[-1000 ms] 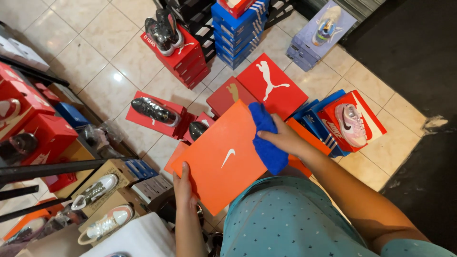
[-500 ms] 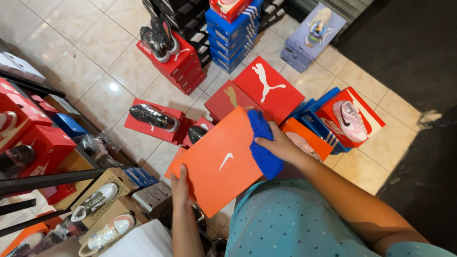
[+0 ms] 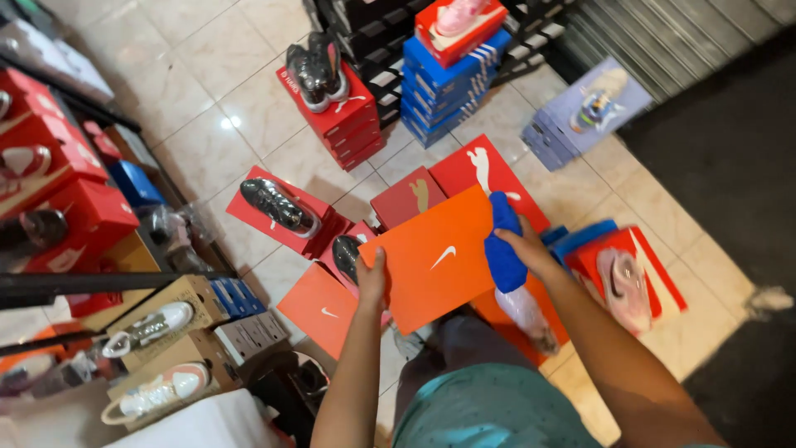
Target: Cleaning and wiping down various shoes and shoe boxes using a cloth in a storage area.
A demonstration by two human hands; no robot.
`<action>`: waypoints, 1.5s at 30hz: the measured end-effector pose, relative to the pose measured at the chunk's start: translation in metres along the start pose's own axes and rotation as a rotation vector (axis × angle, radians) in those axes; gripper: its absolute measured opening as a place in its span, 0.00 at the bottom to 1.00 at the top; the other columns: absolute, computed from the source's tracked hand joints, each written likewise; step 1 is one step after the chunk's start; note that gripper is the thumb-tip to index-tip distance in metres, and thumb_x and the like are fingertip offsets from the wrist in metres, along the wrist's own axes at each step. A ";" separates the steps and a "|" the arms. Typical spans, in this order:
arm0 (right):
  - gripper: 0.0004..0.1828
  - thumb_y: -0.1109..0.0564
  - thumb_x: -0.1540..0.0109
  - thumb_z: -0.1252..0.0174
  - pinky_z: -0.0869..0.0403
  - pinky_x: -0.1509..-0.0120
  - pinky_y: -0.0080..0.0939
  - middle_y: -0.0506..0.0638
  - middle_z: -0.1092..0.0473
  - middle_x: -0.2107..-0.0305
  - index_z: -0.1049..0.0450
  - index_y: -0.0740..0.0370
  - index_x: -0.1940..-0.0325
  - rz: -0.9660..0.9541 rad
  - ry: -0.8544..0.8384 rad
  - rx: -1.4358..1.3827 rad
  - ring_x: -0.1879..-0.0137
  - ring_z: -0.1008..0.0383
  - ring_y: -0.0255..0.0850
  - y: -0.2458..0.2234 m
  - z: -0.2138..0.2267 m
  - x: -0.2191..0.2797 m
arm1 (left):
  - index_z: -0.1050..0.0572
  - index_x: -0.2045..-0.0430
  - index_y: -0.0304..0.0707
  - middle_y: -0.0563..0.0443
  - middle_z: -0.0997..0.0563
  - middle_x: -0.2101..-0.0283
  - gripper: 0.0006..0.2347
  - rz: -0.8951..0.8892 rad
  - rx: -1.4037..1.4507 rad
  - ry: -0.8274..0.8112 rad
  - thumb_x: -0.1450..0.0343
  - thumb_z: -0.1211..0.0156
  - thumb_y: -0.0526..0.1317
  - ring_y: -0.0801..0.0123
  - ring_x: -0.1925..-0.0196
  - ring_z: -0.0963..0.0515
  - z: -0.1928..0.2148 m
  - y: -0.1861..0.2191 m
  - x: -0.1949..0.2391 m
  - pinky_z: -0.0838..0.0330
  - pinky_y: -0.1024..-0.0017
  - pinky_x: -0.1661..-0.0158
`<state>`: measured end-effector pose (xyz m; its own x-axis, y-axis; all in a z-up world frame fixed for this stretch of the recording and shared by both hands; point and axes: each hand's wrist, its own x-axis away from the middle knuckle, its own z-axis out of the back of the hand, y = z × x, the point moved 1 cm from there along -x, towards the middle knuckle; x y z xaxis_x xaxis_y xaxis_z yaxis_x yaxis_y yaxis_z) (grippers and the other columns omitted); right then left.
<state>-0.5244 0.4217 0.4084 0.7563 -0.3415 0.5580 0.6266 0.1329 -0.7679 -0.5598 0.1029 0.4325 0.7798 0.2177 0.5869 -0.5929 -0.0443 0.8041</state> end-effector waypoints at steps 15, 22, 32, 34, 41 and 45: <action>0.54 0.44 0.45 0.36 0.55 0.28 0.83 0.78 0.58 0.27 0.51 0.61 0.20 0.744 0.052 0.913 0.24 0.59 0.79 0.029 -0.091 -0.077 | 0.51 0.25 0.48 0.34 0.38 0.29 0.30 0.002 -0.547 0.314 0.22 0.54 0.56 0.39 0.32 0.31 -0.064 -0.100 -0.094 0.33 0.46 0.37; 0.42 0.32 0.43 0.43 0.45 0.34 0.82 0.58 0.31 0.40 0.34 0.53 0.30 1.152 -0.193 0.964 0.28 0.39 0.63 -0.006 -0.191 -0.099 | 0.45 0.27 0.51 0.28 0.29 0.36 0.27 0.035 -0.559 0.398 0.23 0.50 0.51 0.27 0.43 0.24 -0.063 -0.092 -0.091 0.30 0.36 0.45; 0.37 0.23 0.42 0.53 0.38 0.23 0.57 0.44 0.23 0.44 0.17 0.49 0.49 0.390 -0.436 1.437 0.32 0.28 0.45 -0.060 -0.151 -0.215 | 0.48 0.25 0.51 0.37 0.33 0.30 0.29 0.056 -0.483 0.375 0.23 0.54 0.56 0.36 0.39 0.25 -0.073 -0.082 -0.082 0.27 0.44 0.45; 0.37 0.27 0.40 0.52 0.37 0.24 0.55 0.47 0.28 0.38 0.27 0.44 0.34 0.259 -0.813 1.166 0.29 0.33 0.47 -0.120 -0.202 -0.135 | 0.50 0.25 0.55 0.38 0.33 0.31 0.30 0.060 -0.547 0.382 0.24 0.53 0.57 0.37 0.39 0.25 -0.076 -0.087 -0.081 0.27 0.42 0.45; 0.38 0.28 0.42 0.52 0.34 0.28 0.60 0.56 0.29 0.39 0.28 0.44 0.33 0.234 -1.006 1.150 0.30 0.33 0.55 -0.132 -0.194 -0.160 | 0.50 0.25 0.60 0.41 0.34 0.30 0.28 0.092 -0.418 0.388 0.23 0.52 0.51 0.40 0.35 0.28 -0.067 -0.090 -0.081 0.30 0.43 0.41; 0.39 0.26 0.40 0.54 0.35 0.26 0.54 0.58 0.25 0.42 0.21 0.54 0.41 0.088 -0.744 1.305 0.31 0.31 0.54 -0.105 -0.095 -0.241 | 0.46 0.26 0.56 0.38 0.34 0.30 0.29 0.068 -0.359 0.384 0.24 0.48 0.52 0.42 0.32 0.31 -0.072 -0.076 -0.077 0.33 0.49 0.37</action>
<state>-0.7906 0.4013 0.3245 0.4681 0.1952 0.8618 -0.0048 0.9758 -0.2184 -0.5894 0.1598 0.3187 0.6476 0.5701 0.5056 -0.7234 0.2515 0.6430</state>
